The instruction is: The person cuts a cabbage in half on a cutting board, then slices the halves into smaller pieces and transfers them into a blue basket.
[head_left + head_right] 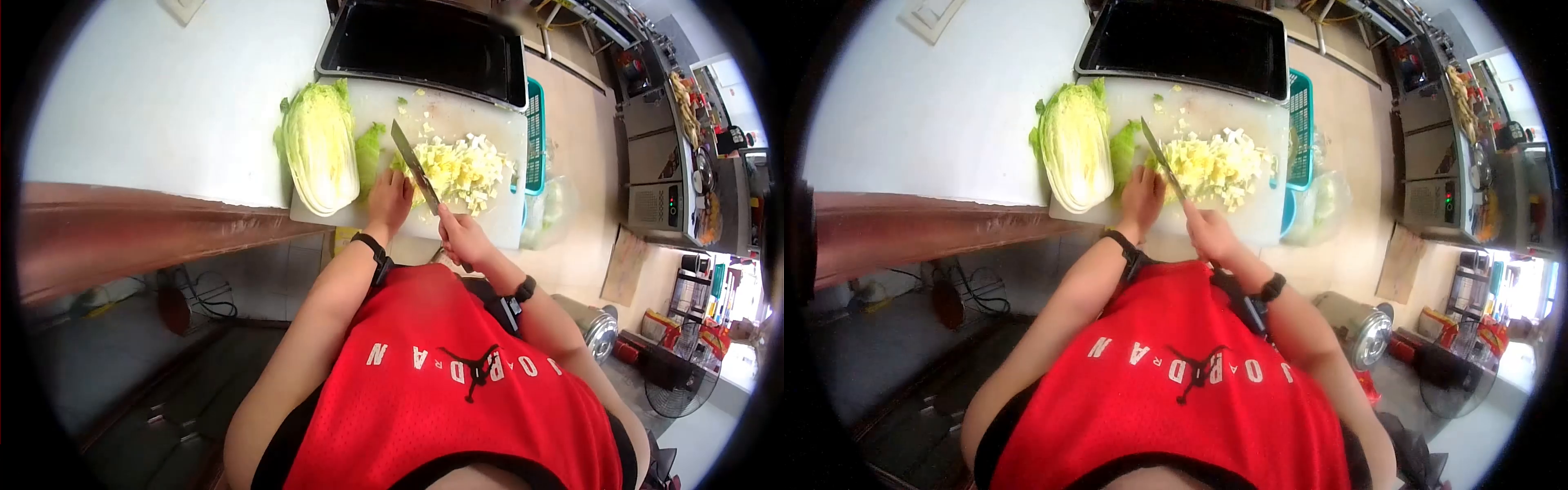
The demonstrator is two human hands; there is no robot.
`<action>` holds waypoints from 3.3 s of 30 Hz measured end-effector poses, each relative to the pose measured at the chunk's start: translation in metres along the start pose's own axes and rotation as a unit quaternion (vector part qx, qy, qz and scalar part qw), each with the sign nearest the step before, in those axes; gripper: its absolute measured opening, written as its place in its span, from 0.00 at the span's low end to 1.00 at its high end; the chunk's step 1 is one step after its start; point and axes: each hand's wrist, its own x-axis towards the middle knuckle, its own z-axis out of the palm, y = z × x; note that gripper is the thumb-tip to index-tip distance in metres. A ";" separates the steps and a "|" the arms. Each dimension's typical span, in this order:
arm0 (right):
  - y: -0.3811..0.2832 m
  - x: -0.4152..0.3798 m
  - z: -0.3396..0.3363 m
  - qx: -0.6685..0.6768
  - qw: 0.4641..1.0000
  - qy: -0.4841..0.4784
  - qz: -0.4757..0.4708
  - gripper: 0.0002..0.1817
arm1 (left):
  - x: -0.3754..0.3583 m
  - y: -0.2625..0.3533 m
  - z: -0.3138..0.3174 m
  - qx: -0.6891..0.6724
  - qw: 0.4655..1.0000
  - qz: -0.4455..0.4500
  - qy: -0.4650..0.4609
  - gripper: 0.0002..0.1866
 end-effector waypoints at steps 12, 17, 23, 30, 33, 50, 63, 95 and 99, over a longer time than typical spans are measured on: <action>0.037 -0.023 -0.010 -0.135 0.990 0.025 0.020 0.41 | -0.004 -0.005 0.008 0.026 0.999 -0.005 -0.025 0.07; 0.053 0.028 0.001 -0.178 0.983 0.033 0.021 0.44 | -0.006 -0.011 0.011 0.044 0.998 0.031 -0.019 0.08; 0.049 0.073 0.011 -0.122 0.992 0.036 -0.011 0.44 | -0.007 -0.014 0.014 0.065 0.997 0.037 -0.026 0.08; 0.005 0.056 0.010 -0.003 0.998 0.031 0.047 0.36 | -0.003 -0.007 -0.001 0.044 0.999 0.012 -0.019 0.07; -0.001 0.017 0.006 0.012 0.999 0.018 0.027 0.35 | -0.007 0.005 -0.023 -0.023 0.999 -0.020 -0.027 0.08; 0.150 0.035 -0.006 -0.466 0.699 0.204 -0.503 0.38 | -0.029 0.000 -0.038 -0.029 0.992 -0.060 -0.110 0.15; 0.086 0.066 0.022 -0.250 0.959 0.071 -0.115 0.46 | -0.029 -0.018 -0.023 0.008 0.998 0.019 -0.057 0.12; 0.028 0.043 -0.034 -0.141 0.987 -0.076 0.022 0.37 | -0.026 -0.011 -0.019 -0.036 0.999 0.013 -0.009 0.07; 0.047 0.059 -0.030 -0.116 0.991 -0.059 -0.033 0.34 | -0.024 -0.012 -0.022 -0.037 0.999 -0.034 -0.015 0.11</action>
